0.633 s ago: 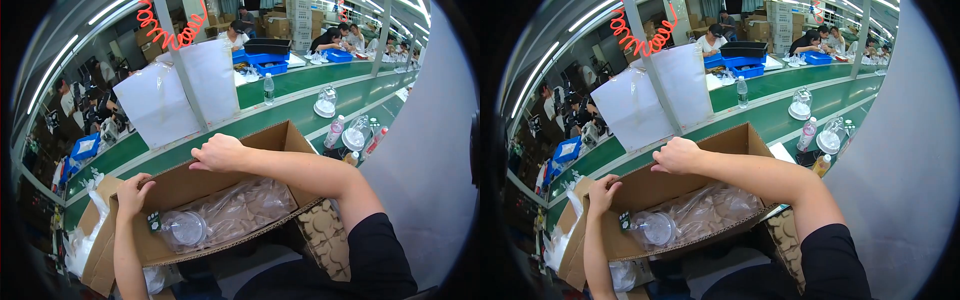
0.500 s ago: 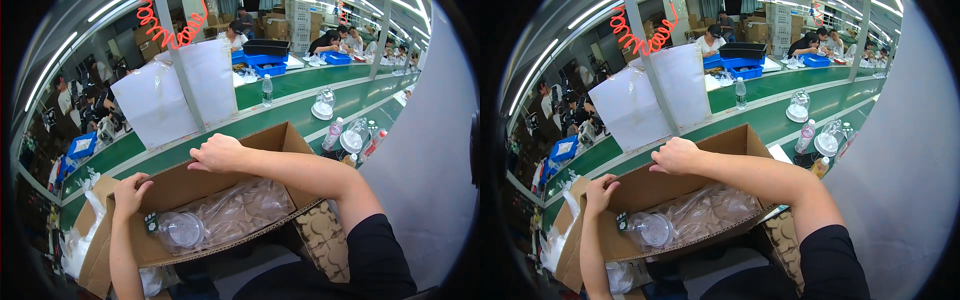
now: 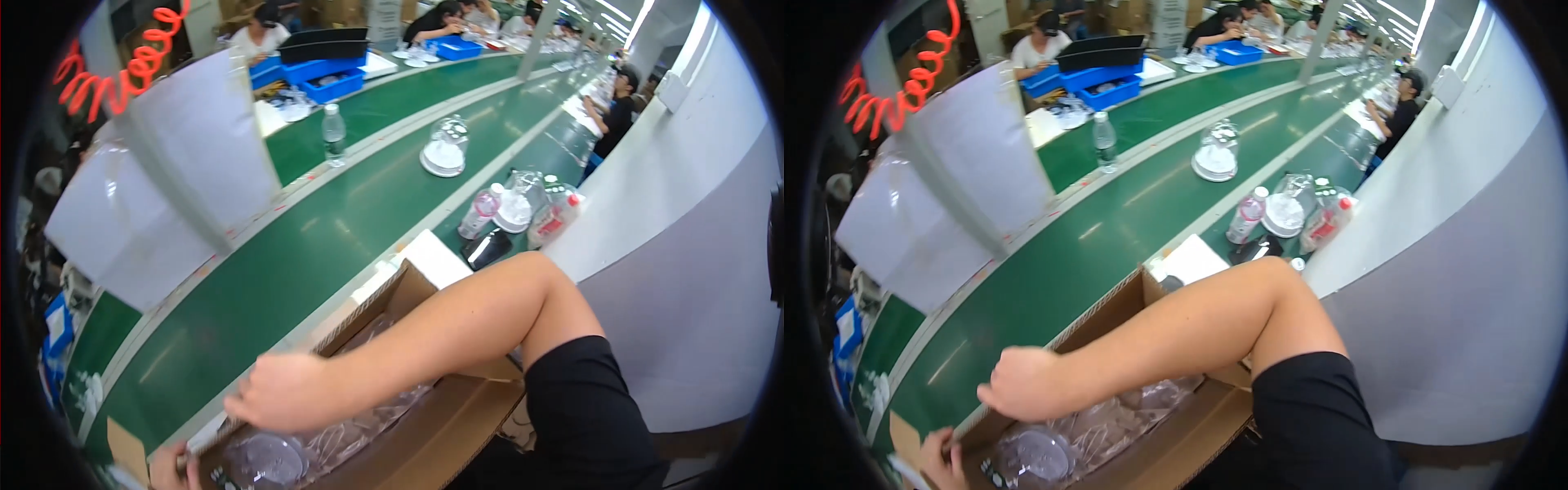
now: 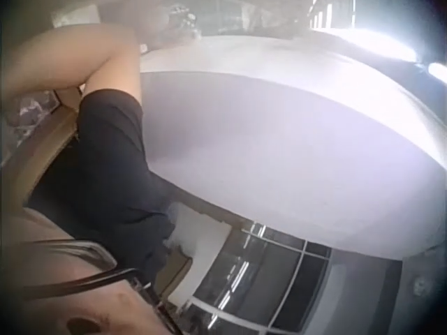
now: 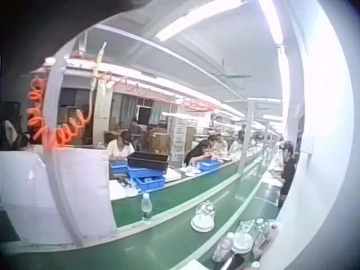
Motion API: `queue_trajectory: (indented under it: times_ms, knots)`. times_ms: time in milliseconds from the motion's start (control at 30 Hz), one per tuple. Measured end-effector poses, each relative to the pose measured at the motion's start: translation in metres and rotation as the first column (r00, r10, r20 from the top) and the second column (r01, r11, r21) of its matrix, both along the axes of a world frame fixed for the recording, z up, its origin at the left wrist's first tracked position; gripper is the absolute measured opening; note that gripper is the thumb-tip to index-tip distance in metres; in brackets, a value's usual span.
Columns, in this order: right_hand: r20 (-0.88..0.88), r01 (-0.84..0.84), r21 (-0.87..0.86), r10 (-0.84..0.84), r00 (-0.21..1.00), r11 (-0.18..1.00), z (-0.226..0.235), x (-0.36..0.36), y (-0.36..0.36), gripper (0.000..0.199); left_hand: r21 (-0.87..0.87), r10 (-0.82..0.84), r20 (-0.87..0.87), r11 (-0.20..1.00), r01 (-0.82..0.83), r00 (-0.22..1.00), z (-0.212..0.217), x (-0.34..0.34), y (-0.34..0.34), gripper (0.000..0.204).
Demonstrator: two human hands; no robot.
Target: Packaging lighting products into cardboard boxes on an assembly line.
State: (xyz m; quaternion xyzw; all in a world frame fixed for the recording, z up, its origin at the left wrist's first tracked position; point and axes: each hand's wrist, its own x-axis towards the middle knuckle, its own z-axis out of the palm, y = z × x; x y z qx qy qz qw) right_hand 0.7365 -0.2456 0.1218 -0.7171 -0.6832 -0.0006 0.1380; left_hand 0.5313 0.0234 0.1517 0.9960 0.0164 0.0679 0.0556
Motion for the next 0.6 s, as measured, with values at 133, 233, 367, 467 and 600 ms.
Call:
queue_trajectory:
  times_ms: [133,233,367,467,600]
  knots:
    - [-0.027,-0.001,0.121,0.005,1.0,0.993,-0.016,0.006,-0.013,0.026,-0.009,-0.033,-0.107,0.999,0.032,0.994,-0.008,0.01,0.01,0.032]
    - [-0.018,0.036,0.028,-0.036,0.999,0.999,-0.01,0.0,-0.012,0.034,-0.035,-0.012,-0.124,0.999,0.008,0.992,-0.011,0.014,0.013,0.032]
    - [0.024,0.048,0.004,-0.048,0.999,0.999,-0.004,0.0,-0.011,0.036,-0.026,-0.047,-0.064,0.999,0.045,0.997,-0.008,0.017,0.011,0.031]
    - [0.029,0.059,0.002,-0.059,0.998,0.998,-0.007,-0.001,-0.014,0.034,-0.144,-0.033,0.037,0.989,0.038,0.999,0.007,0.023,-0.01,0.024]
    - [0.012,0.06,-0.007,-0.06,0.998,0.998,-0.012,-0.005,-0.008,0.031,-0.057,-0.008,-0.031,0.998,0.006,0.999,0.005,0.012,-0.005,0.022]
